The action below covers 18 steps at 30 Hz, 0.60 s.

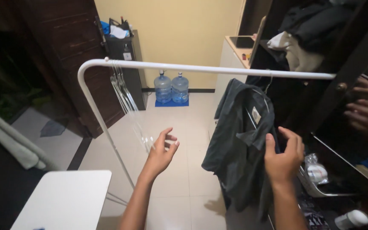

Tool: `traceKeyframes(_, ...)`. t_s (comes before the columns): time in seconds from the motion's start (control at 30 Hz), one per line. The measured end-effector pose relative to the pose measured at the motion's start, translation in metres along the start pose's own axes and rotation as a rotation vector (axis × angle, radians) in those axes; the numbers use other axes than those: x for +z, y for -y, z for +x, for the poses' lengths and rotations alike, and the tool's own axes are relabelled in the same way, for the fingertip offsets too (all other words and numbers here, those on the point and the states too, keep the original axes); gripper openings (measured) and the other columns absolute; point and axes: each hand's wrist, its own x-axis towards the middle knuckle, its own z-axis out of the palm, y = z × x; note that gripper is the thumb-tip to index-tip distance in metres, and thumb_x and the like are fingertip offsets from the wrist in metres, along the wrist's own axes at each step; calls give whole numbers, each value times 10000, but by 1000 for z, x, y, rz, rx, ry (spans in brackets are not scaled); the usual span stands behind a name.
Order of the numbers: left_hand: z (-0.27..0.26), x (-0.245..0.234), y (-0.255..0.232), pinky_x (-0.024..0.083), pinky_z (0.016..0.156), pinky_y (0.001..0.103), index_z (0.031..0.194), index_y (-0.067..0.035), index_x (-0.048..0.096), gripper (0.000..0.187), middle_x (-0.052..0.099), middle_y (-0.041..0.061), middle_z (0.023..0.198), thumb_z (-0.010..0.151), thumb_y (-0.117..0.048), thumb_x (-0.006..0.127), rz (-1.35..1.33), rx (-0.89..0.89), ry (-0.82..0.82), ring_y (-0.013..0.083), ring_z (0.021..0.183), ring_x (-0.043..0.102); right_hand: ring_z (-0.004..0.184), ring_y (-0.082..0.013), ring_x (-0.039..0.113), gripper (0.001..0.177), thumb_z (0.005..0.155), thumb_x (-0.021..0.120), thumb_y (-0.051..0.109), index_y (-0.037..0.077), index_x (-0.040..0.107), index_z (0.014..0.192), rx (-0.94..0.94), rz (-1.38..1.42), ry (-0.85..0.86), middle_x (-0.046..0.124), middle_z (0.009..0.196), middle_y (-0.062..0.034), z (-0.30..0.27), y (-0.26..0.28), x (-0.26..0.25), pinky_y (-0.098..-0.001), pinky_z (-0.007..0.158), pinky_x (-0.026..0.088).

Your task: The person repeatedly picks up shirts from a white table, places each on a metal hanger, and hangs them on a white drying rack. The person handles several shirts in sequence, including black, blue, and olive green items, and adjusts them on the rack.

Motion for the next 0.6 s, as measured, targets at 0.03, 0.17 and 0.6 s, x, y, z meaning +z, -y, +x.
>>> traceKeyframes(0.03,-4,1,1,593,793,461,1490,-42,475,589,718,233,1179,952,-191,665,-1,-13,-10,405,949,742,1013,-359,679,321,942,845,187,95,716,1221,-3,9,13,712,1133,-87,-1,13,-3,-462,929,508)
traceKeyframes(0.17,-17,3,23,561,847,404,1468,-80,477,567,686,143,1204,957,-257,645,76,34,-38,291,906,714,1023,-327,670,101,998,706,103,53,701,1085,-141,193,56,712,1088,-110,-12,89,-6,-436,993,457)
traceKeyframes(0.6,-167,-134,116,527,1001,468,1393,-99,593,463,637,124,1286,955,-228,672,502,-262,-208,361,1189,633,1303,-305,570,520,956,687,409,207,573,1422,-237,633,1163,637,1323,-47,-179,289,101,-475,1062,436)
